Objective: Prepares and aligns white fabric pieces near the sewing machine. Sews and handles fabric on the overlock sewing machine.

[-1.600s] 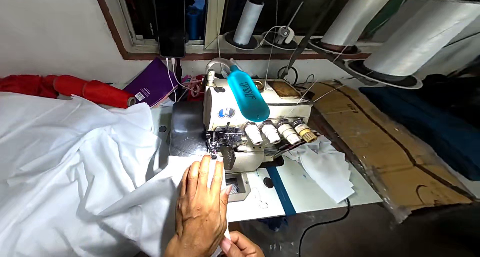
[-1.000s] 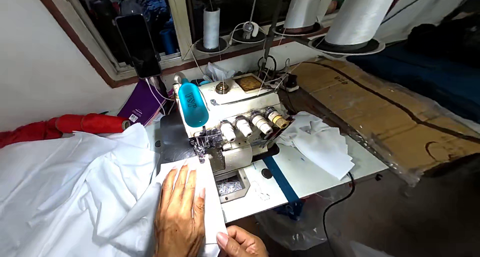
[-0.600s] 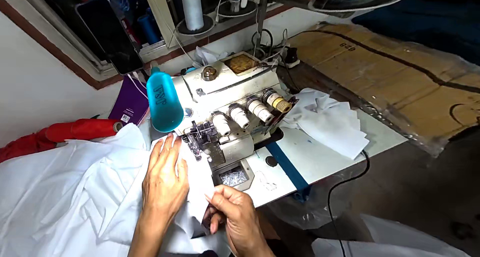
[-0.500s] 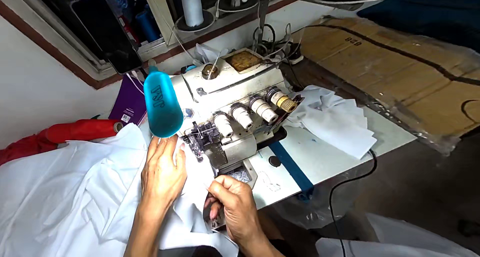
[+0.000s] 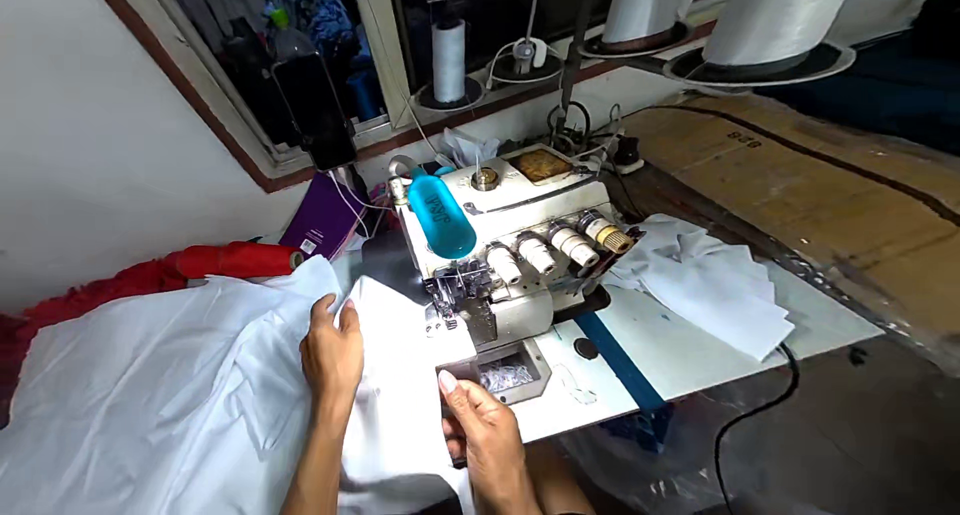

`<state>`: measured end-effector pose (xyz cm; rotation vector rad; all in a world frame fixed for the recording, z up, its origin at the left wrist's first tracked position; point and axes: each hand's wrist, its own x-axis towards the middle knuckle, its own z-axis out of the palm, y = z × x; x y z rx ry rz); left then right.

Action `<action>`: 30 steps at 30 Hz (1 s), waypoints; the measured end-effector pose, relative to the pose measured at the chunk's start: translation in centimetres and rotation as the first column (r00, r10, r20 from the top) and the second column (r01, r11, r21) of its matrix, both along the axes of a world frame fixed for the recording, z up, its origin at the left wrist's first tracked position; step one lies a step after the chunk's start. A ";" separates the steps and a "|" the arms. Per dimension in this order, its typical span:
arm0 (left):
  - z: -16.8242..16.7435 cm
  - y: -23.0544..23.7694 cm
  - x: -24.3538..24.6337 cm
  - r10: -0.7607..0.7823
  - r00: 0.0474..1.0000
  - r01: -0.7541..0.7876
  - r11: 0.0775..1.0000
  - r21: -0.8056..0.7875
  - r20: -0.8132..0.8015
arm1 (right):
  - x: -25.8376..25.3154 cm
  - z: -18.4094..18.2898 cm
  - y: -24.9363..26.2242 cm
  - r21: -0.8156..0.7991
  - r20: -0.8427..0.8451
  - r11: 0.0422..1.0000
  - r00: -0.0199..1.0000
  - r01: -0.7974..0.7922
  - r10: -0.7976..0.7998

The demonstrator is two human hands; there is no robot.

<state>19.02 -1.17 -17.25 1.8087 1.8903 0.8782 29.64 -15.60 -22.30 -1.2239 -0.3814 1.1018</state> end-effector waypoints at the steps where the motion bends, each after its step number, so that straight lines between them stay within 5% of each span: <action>1: -0.6 -1.5 -1.1 -0.003 1.000 0.002 0.995 0.095 0.016 | -0.2 -0.5 0.0 0.029 0.062 0.998 0.996 -0.062 0.060; 4: -1.4 -7.0 -2.7 -0.044 0.999 0.038 0.955 0.294 0.014 | -0.5 -0.7 0.7 0.073 0.260 0.981 0.953 -0.180 0.155; 7: -1.4 -12.7 -1.4 -0.129 0.989 0.102 0.946 0.308 0.067 | -0.2 0.1 1.1 0.103 0.249 0.973 0.952 -0.208 0.177; 15: -4.3 -12.0 3.7 -0.444 0.855 0.249 0.805 0.539 0.268 | 5.0 -2.1 1.2 0.138 0.124 0.952 0.949 0.272 -0.289; 19: 1.2 -13.2 1.9 -0.485 0.791 0.219 0.794 0.567 0.373 | 2.4 -1.2 -2.1 0.397 0.324 0.917 0.932 0.024 -0.164; 22: 7.8 -11.5 0.7 -0.494 0.829 0.210 0.708 0.675 0.260 | 1.6 -1.2 -1.7 0.346 0.581 0.928 0.808 -0.141 -0.093; 25: 13.0 -4.4 -0.2 -0.477 0.863 0.150 0.557 0.817 0.166 | 2.4 -0.6 -0.9 0.319 0.503 0.931 0.864 -0.176 -0.009; 26: 13.6 -2.0 -0.6 -0.423 0.896 0.143 0.561 0.815 0.134 | 2.7 -0.2 -0.9 0.290 0.451 0.943 0.892 -0.164 0.016; 28: 13.1 0.7 -0.9 -0.187 0.982 0.131 0.723 0.678 0.009 | 3.4 0.5 -1.0 0.216 0.305 0.966 0.950 -0.144 0.074; 30: 10.1 0.0 -0.6 -0.153 0.978 0.204 0.851 0.483 -0.143 | 3.9 0.2 -1.0 0.155 0.173 0.981 0.981 -0.119 0.092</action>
